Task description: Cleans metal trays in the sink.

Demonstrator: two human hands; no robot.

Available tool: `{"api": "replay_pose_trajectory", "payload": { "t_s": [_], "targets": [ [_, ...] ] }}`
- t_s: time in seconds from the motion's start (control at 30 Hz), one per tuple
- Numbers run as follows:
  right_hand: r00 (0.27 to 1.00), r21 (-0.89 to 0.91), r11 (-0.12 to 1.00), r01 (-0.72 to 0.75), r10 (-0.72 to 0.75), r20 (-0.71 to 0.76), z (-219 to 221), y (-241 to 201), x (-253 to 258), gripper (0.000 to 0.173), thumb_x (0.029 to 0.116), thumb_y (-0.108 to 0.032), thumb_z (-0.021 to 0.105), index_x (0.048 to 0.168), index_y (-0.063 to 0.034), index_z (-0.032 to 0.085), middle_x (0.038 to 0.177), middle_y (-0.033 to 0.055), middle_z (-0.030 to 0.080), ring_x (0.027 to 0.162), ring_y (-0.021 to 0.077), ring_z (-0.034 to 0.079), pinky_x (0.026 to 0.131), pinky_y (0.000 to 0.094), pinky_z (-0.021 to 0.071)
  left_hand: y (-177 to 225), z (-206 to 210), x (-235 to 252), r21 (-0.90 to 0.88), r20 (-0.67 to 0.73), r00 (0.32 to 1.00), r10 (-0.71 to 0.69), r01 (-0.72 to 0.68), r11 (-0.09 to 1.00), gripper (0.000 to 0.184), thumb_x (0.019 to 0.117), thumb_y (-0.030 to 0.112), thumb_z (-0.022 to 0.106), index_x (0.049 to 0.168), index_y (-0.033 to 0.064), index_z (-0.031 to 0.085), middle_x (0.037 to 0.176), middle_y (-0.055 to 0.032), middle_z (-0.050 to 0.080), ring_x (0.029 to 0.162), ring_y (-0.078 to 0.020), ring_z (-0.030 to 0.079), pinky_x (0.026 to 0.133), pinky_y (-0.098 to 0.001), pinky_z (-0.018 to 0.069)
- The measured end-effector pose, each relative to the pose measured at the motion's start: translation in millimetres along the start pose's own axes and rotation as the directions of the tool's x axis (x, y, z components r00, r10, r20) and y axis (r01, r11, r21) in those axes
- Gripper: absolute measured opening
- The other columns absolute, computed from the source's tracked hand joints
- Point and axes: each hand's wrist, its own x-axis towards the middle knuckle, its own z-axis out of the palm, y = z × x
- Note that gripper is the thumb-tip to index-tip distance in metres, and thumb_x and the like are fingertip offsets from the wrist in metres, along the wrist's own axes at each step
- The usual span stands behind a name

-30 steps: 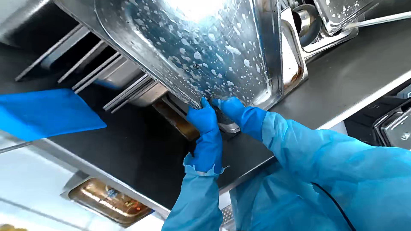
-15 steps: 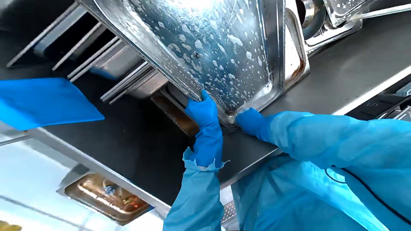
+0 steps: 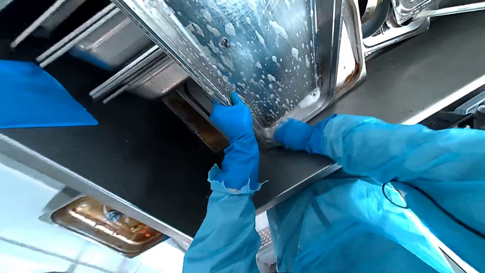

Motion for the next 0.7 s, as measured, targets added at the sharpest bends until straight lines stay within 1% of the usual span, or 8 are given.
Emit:
{"api": "replay_pose_trajectory", "payload": {
  "t_s": [0.13,0.23,0.43,0.5,0.57,0.63,0.67,0.7],
  "targets": [
    [0.998,0.191,0.980,-0.053,0.043,0.055,-1.6,-7.9,19.5,0.023,0.0947,-0.025,0.069,0.108,-0.0074,0.073,0.117,0.0151,0.070,0.112,0.0357,0.066,0.092,0.0600,0.0542,-5.1,-4.8,6.9,0.095,0.022,0.998,-0.056,0.054,0.994,0.052,0.0968,0.038,0.067,0.126,-0.0039,0.064,0.120,-0.0174,0.071,0.117,-0.0205,0.067,0.107,-0.0370,0.0474],
    [0.990,0.050,0.996,-0.069,0.062,0.130,-3.0,1.8,18.7,0.017,0.0908,-0.017,0.072,0.103,-0.0048,0.073,0.110,0.0177,0.071,0.105,0.0394,0.068,0.085,0.0634,0.0561,-3.1,-7.2,4.5,0.094,0.015,0.999,-0.033,0.031,0.995,0.037,0.0963,0.031,0.068,0.117,0.0010,0.069,0.107,-0.0128,0.075,0.105,-0.0176,0.071,0.097,-0.0374,0.0525],
    [0.953,-0.227,0.936,-0.269,0.292,0.075,-5.2,83.6,-43.4,0.006,0.0908,-0.005,0.067,0.090,0.0009,0.069,0.093,0.0205,0.069,0.093,0.0416,0.068,0.083,0.0630,0.0534,-4.2,-10.4,7.7,0.094,0.057,0.998,-0.003,-0.003,0.996,0.038,0.0963,0.030,0.067,0.118,-0.0002,0.068,0.109,-0.0142,0.074,0.106,-0.0192,0.071,0.098,-0.0385,0.0518],
    [0.957,-0.262,0.929,-0.261,0.285,0.058,-10.6,106.1,-60.5,0.004,0.0881,-0.004,0.069,0.090,-0.0009,0.070,0.093,0.0193,0.069,0.092,0.0412,0.068,0.082,0.0641,0.0536,-1.2,-10.1,6.0,0.109,0.060,0.998,-0.017,0.010,0.994,0.039,0.0975,0.032,0.066,0.120,-0.0003,0.068,0.111,-0.0156,0.074,0.108,-0.0215,0.071,0.099,-0.0399,0.0518],
    [0.969,-0.214,0.953,-0.212,0.234,0.080,-13.8,95.8,-51.7,0.012,0.0879,-0.008,0.071,0.098,-0.0020,0.071,0.101,0.0197,0.070,0.099,0.0421,0.067,0.090,0.0655,0.0519,1.3,-8.5,7.0,0.113,0.052,0.998,-0.019,0.013,0.993,0.040,0.0986,0.031,0.064,0.122,-0.0010,0.067,0.111,-0.0173,0.074,0.109,-0.0244,0.071,0.099,-0.0429,0.0522],
    [0.987,-0.133,0.982,-0.135,0.145,0.068,2.0,55.9,-23.9,0.015,0.0903,-0.013,0.070,0.103,-0.0043,0.071,0.105,0.0180,0.070,0.103,0.0401,0.067,0.092,0.0640,0.0524,0.0,-9.5,4.3,0.119,0.056,0.998,-0.029,0.022,0.993,0.040,0.0985,0.032,0.064,0.122,-0.0001,0.067,0.111,-0.0168,0.074,0.109,-0.0247,0.071,0.100,-0.0435,0.0519],
    [0.994,-0.108,0.988,-0.106,0.107,0.004,21.7,34.1,-1.3,0.014,0.0909,-0.015,0.070,0.101,-0.0057,0.072,0.103,0.0164,0.071,0.101,0.0383,0.068,0.089,0.0631,0.0542,-1.9,-9.0,3.2,0.108,0.044,0.999,-0.022,0.018,0.994,0.041,0.0978,0.033,0.065,0.122,-0.0002,0.068,0.110,-0.0164,0.074,0.108,-0.0240,0.071,0.099,-0.0427,0.0525],
    [0.986,-0.100,0.991,-0.084,0.068,-0.150,59.6,18.0,28.4,0.013,0.0910,-0.019,0.072,0.096,-0.0076,0.073,0.096,0.0138,0.072,0.094,0.0356,0.070,0.083,0.0620,0.0568,-3.9,-8.6,1.1,0.084,0.028,1.000,-0.010,0.008,0.996,0.041,0.0966,0.033,0.066,0.120,-0.0008,0.068,0.109,-0.0164,0.074,0.107,-0.0234,0.071,0.097,-0.0415,0.0531]
  ]
}}
